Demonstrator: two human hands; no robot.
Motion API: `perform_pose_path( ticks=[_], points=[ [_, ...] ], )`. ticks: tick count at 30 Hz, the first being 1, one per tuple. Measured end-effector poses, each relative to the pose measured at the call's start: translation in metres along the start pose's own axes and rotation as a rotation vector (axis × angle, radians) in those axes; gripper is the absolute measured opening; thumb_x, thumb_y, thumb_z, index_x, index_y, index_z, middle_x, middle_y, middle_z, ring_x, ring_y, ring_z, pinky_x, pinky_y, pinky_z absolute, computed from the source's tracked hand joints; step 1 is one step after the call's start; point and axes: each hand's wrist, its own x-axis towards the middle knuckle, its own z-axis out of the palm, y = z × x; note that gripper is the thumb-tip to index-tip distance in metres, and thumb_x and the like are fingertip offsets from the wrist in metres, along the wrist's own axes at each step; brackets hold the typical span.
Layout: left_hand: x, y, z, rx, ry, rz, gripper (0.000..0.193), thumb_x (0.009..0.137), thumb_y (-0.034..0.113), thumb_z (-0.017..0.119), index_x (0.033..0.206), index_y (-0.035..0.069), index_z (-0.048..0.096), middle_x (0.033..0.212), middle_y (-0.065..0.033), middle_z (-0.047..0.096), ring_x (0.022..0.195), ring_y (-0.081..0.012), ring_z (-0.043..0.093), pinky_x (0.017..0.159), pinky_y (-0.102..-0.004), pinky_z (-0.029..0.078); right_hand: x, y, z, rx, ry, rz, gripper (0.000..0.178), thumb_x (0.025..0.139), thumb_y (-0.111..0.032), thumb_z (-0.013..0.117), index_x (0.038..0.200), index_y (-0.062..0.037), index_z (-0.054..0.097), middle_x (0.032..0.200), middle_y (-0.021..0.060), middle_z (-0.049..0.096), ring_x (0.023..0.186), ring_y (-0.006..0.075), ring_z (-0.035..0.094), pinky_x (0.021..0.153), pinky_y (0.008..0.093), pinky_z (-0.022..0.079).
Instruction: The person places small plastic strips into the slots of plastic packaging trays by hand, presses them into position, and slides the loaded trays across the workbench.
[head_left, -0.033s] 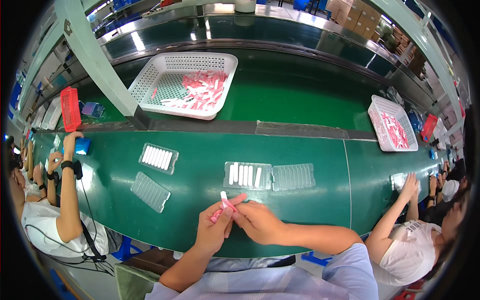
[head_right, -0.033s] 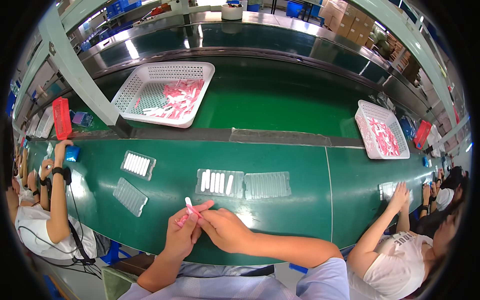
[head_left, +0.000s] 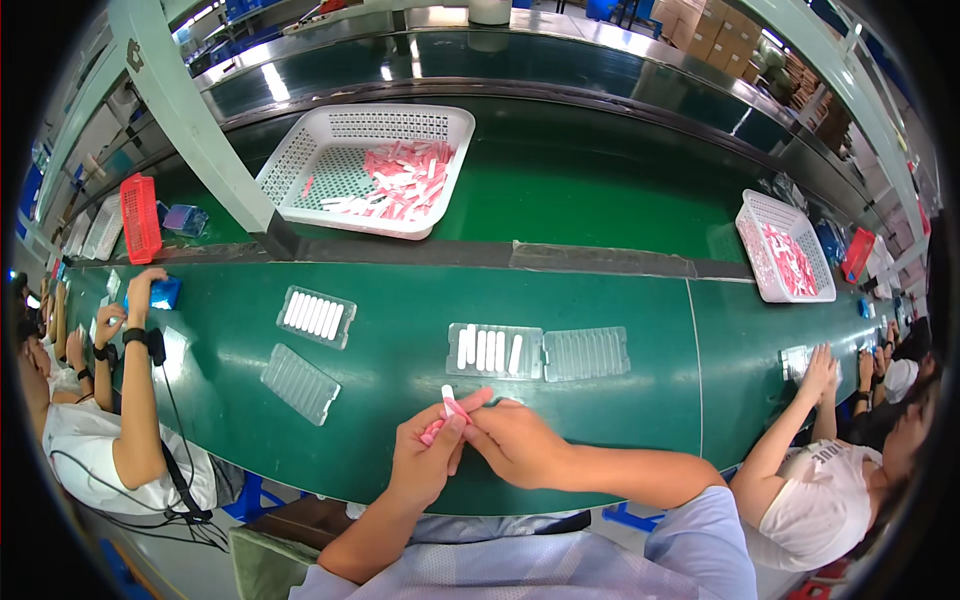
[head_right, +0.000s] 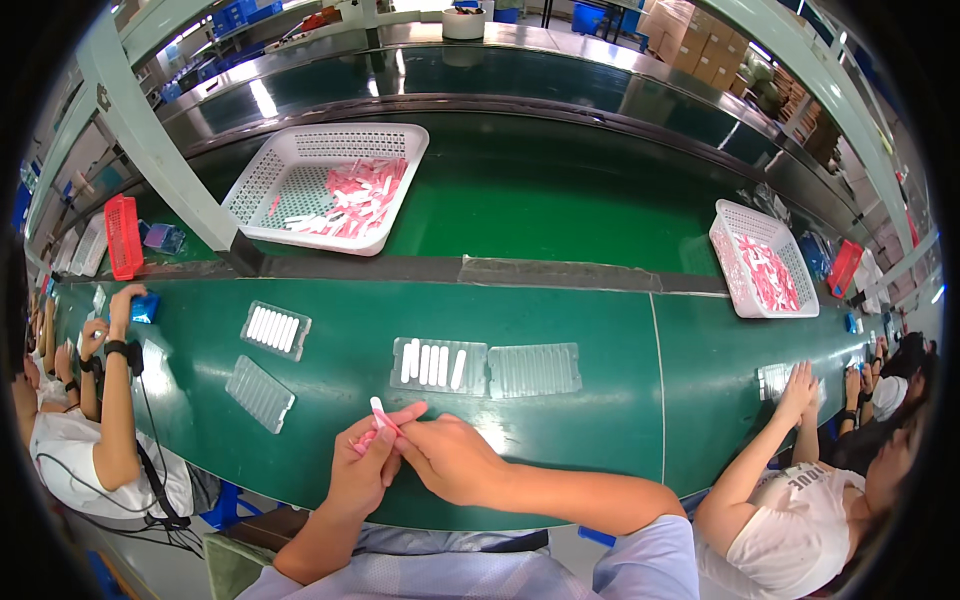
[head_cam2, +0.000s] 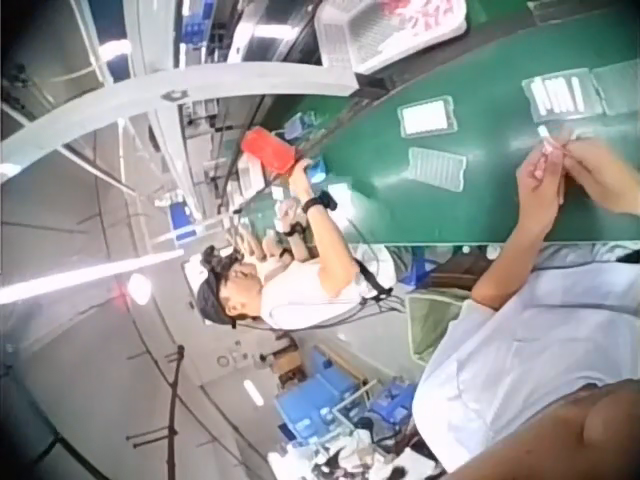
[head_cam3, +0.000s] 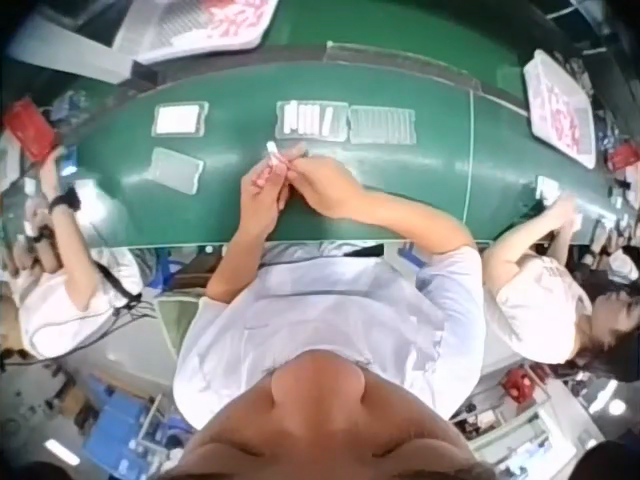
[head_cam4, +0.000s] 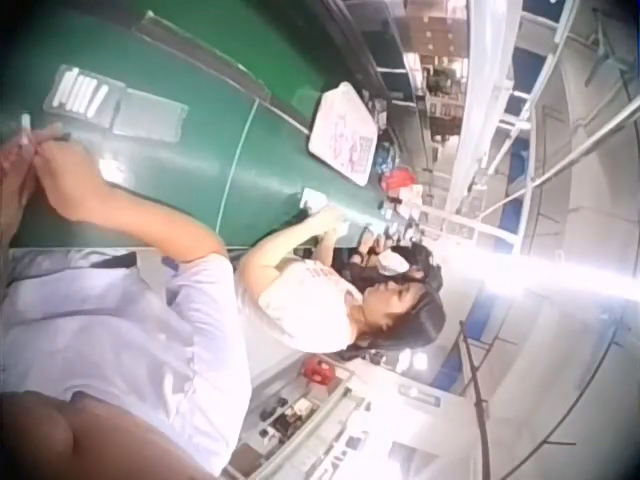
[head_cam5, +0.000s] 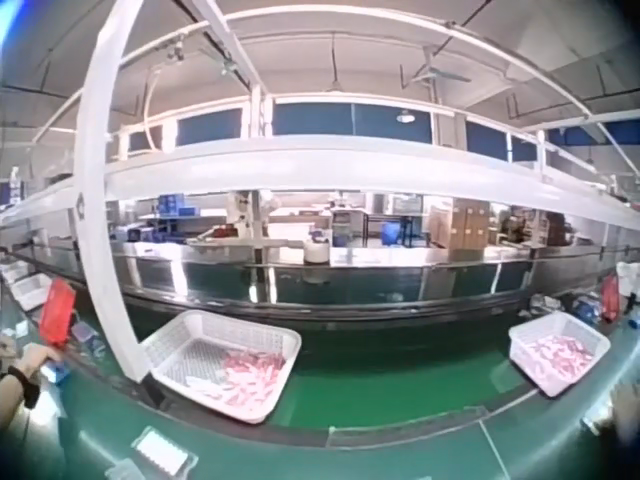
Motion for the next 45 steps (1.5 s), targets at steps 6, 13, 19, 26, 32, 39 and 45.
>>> perform_pose_path(
  ticks=[6,13,19,26,32,39,45],
  points=[
    [-0.002,0.001,-0.007,0.163,0.017,0.007,0.025,0.106,0.014,0.055,0.112,-0.006,0.069,0.115,-0.0169,0.074,0.048,0.0003,0.042,0.044,-0.0174,0.033,0.011,-0.015,-0.028,-0.744,-0.157,-0.159,0.024,0.092,-0.030,0.068,0.078,-0.0098,0.066,0.060,0.0076,0.063,0.053,0.0296,0.060,0.057,0.0432,0.039],
    [-0.005,0.020,-0.014,0.389,-0.052,-0.064,0.024,0.103,0.016,0.064,0.115,-0.003,0.072,0.095,-0.0061,0.076,0.075,-0.0033,0.058,0.069,-0.0201,0.048,0.019,-0.028,-0.044,-0.295,-0.028,-0.051,0.021,0.086,-0.029,0.076,0.084,-0.0081,0.075,0.054,0.0048,0.058,0.048,0.0214,0.057,0.049,0.0349,0.042],
    [-0.012,0.028,-0.014,0.275,-0.204,-0.144,0.023,0.102,0.014,0.063,0.113,-0.004,0.072,0.092,-0.0090,0.077,0.079,-0.0064,0.061,0.076,-0.0231,0.050,0.005,0.004,-0.054,0.396,0.195,0.190,0.007,0.093,-0.010,0.074,0.089,-0.0072,0.079,0.068,-0.0018,0.068,0.059,0.0027,0.054,0.052,0.0241,0.040],
    [-0.005,0.024,-0.029,0.156,-0.121,-0.235,0.020,0.102,0.008,0.057,0.109,-0.006,0.070,0.092,-0.0118,0.075,0.059,-0.0007,0.047,0.053,-0.0168,0.040,0.017,0.050,-0.104,-1.026,0.178,-0.496,0.023,0.078,-0.025,0.083,0.097,-0.0137,0.078,0.072,-0.0018,0.053,0.069,0.0172,0.051,0.070,0.0323,0.041],
    [-0.003,0.022,-0.025,0.186,-0.090,-0.215,0.022,0.102,0.009,0.057,0.108,-0.008,0.069,0.087,-0.0175,0.074,0.048,-0.0006,0.043,0.041,-0.0159,0.029,0.013,0.040,-0.109,-0.890,0.047,-0.364,0.038,0.076,-0.045,0.082,0.098,-0.0145,0.077,0.078,-0.0013,0.049,0.075,0.0188,0.049,0.077,0.0385,0.039],
    [-0.006,0.019,-0.017,0.311,-0.199,-0.111,0.022,0.102,0.011,0.061,0.111,-0.007,0.071,0.090,-0.0137,0.076,0.073,-0.0072,0.061,0.066,-0.0198,0.048,0.011,0.021,-0.088,-0.790,0.160,-0.501,0.031,0.077,-0.033,0.083,0.097,-0.0115,0.075,0.073,0.0006,0.051,0.069,0.0213,0.050,0.073,0.0364,0.040],
    [-0.002,0.009,-0.004,0.359,-0.340,-0.143,0.023,0.102,0.015,0.064,0.114,-0.002,0.073,0.090,-0.0032,0.077,0.074,-0.0027,0.058,0.070,-0.0199,0.048,0.001,-0.009,-0.067,-0.038,-0.120,0.032,0.010,0.087,-0.015,0.079,0.093,-0.0072,0.076,0.071,0.0027,0.066,0.060,0.0122,0.060,0.058,0.0298,0.045]
  ],
)
